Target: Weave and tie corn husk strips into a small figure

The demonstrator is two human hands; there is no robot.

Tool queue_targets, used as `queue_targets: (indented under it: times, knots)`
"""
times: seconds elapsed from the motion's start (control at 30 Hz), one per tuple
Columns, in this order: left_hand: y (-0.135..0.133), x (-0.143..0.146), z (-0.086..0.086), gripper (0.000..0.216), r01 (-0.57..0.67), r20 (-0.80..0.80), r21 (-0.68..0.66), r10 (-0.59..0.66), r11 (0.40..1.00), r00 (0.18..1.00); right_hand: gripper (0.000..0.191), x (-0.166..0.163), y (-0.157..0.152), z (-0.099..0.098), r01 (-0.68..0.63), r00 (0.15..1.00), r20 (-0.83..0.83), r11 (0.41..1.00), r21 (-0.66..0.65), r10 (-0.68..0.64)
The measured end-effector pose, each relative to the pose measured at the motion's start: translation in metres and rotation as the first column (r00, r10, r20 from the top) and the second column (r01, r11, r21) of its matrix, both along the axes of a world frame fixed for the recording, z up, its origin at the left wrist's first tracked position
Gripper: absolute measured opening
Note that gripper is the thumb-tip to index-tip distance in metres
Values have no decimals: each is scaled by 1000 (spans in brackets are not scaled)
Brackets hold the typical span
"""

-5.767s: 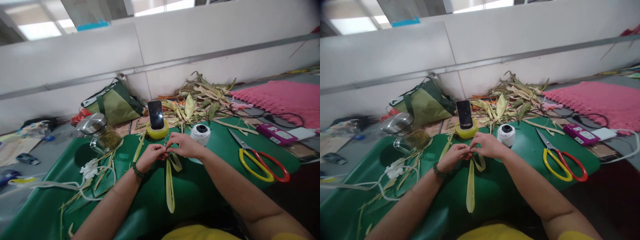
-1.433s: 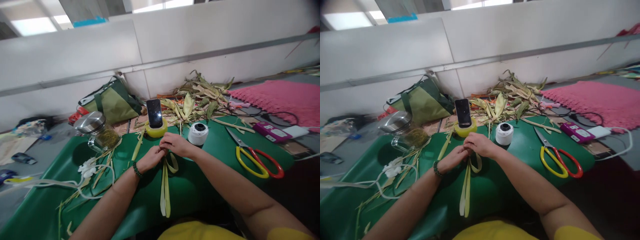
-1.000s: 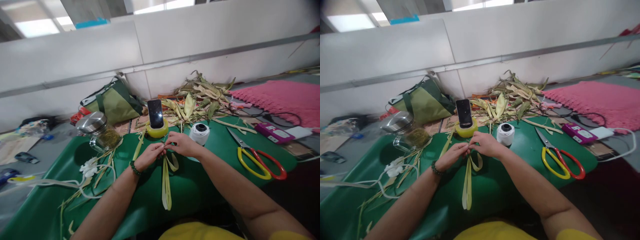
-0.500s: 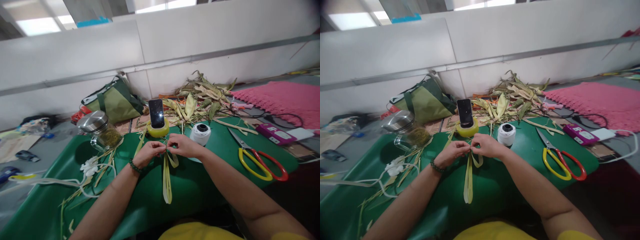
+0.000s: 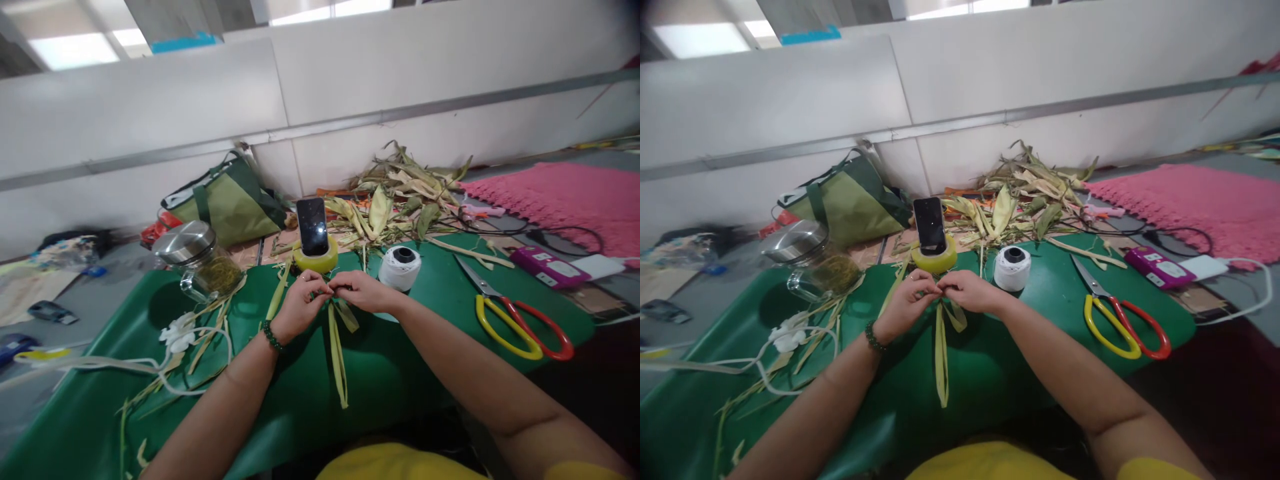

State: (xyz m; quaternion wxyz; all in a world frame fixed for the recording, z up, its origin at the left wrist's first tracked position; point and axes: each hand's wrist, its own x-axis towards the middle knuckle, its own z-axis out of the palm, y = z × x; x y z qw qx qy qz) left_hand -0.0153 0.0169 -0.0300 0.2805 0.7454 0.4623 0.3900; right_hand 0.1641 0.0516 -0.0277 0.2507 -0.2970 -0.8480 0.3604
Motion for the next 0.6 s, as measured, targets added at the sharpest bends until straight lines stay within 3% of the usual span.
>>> queue_targets:
  times: [0.07,0.13,0.23,0.43,0.6]
  knots:
    - [-1,1,1,12,-7,-22,41,8,999,1000,23,0,2,-1,3,1000,-21,978,-206,-8]
    - [-1,0,1,14,-31,-25,57,32,998,999,22,-1,3,-1,20,998,-44,905,-424,-42]
    - [0,-2,1,12,-79,5,59,79,995,997,18,-1,4,-2,22,990,-97,800,-600,-100]
    - [4,-5,-2,9,-85,91,43,81,995,993,14,-3,2,0,7,975,-162,747,-664,-154]
    - [4,-4,-2,6,-84,147,21,80,996,986,14,-2,2,1,21,963,-192,759,-651,-191]
